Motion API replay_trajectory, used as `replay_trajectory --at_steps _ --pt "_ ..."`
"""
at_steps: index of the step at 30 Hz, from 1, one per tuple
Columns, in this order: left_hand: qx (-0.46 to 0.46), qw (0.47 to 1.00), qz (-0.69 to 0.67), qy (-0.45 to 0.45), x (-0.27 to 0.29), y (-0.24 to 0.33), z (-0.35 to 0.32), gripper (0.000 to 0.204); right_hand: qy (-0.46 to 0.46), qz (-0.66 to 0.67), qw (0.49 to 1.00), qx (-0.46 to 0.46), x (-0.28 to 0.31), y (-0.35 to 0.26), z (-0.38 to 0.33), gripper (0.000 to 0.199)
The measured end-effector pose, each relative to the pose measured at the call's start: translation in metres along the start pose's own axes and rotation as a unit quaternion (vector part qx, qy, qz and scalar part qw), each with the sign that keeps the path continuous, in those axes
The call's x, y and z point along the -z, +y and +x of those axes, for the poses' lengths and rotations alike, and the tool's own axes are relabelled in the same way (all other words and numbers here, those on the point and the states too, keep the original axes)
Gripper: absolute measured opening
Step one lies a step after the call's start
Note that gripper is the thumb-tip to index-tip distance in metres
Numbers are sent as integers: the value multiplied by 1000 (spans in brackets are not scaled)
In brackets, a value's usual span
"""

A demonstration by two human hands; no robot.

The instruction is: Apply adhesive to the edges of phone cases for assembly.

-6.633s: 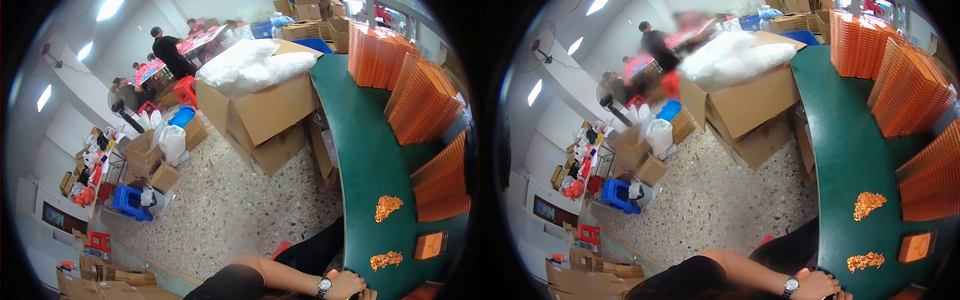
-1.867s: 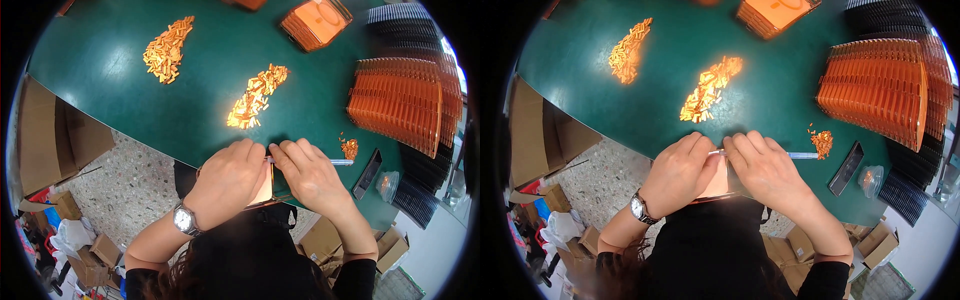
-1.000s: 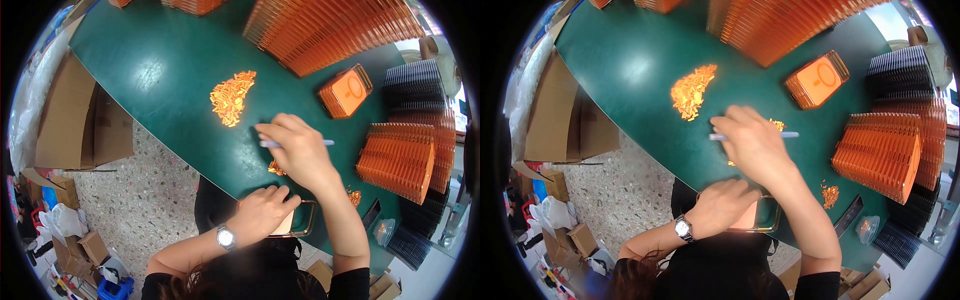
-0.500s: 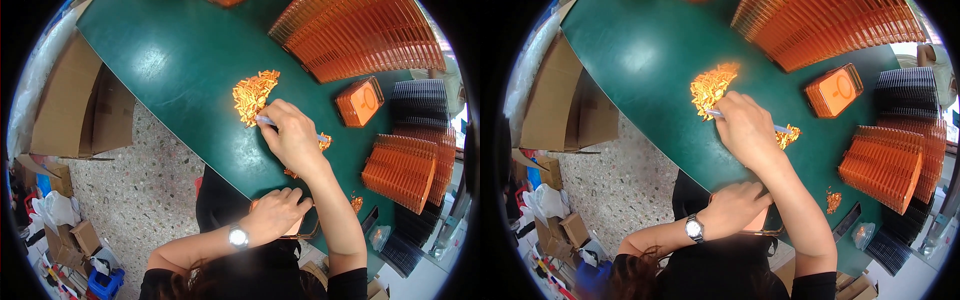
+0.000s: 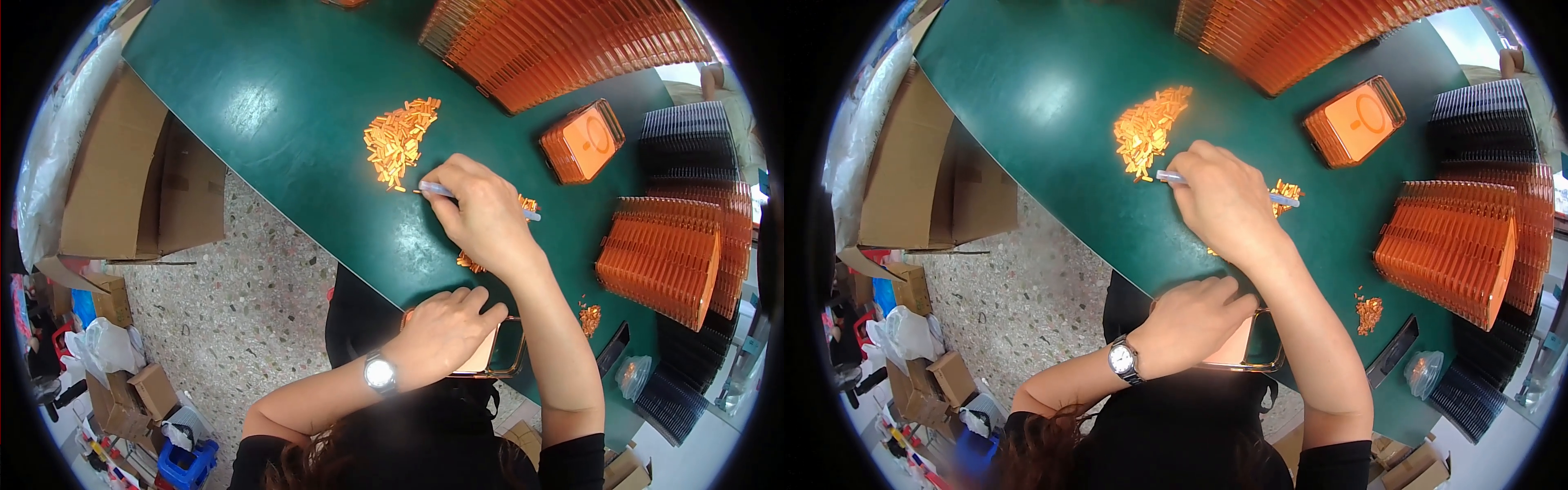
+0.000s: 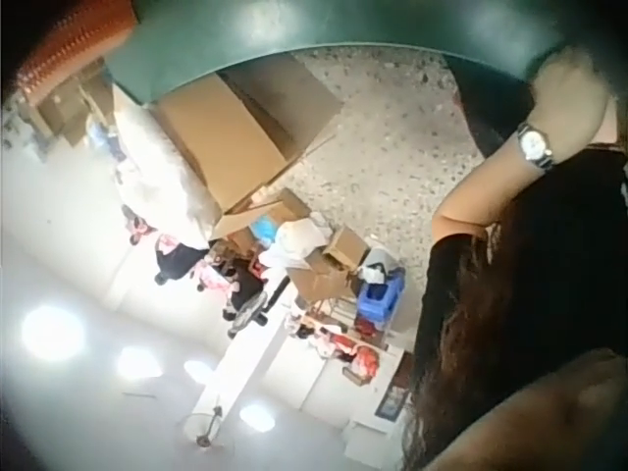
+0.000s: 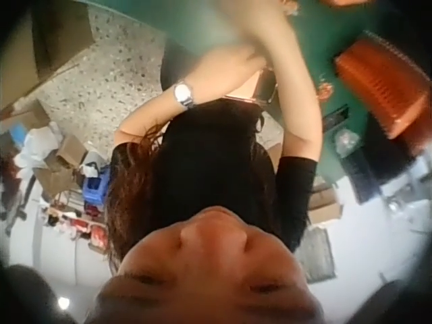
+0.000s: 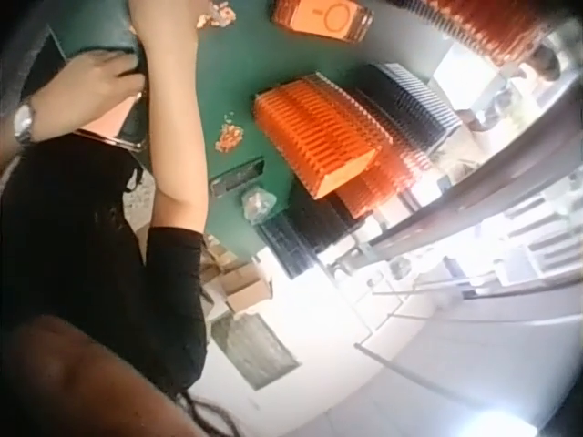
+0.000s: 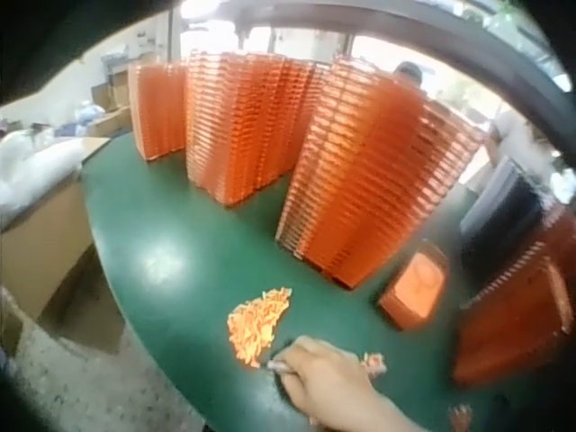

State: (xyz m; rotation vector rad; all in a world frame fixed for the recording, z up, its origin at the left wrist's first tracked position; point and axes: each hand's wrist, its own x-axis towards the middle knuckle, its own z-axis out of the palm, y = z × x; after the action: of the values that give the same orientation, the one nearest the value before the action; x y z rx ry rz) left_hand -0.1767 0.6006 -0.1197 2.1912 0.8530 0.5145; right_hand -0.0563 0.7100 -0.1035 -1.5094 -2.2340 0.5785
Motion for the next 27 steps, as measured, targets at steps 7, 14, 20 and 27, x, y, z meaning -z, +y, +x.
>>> replay_trajectory --at_steps 7,14,20,27 --pt "10 1000 -4 -4 -5 0 -3 27 8 -38 999 14 -9 -10 3 9" --pt "10 999 -32 0 0 4 2 24 -9 -16 1000 -5 -10 -4 1 10" --pt "89 984 -155 12 13 -4 1 11 39 13 999 32 27 4 -25 10" --pt "120 979 -166 -26 24 0 16 9 -5 74 996 48 66 21 -142 15"
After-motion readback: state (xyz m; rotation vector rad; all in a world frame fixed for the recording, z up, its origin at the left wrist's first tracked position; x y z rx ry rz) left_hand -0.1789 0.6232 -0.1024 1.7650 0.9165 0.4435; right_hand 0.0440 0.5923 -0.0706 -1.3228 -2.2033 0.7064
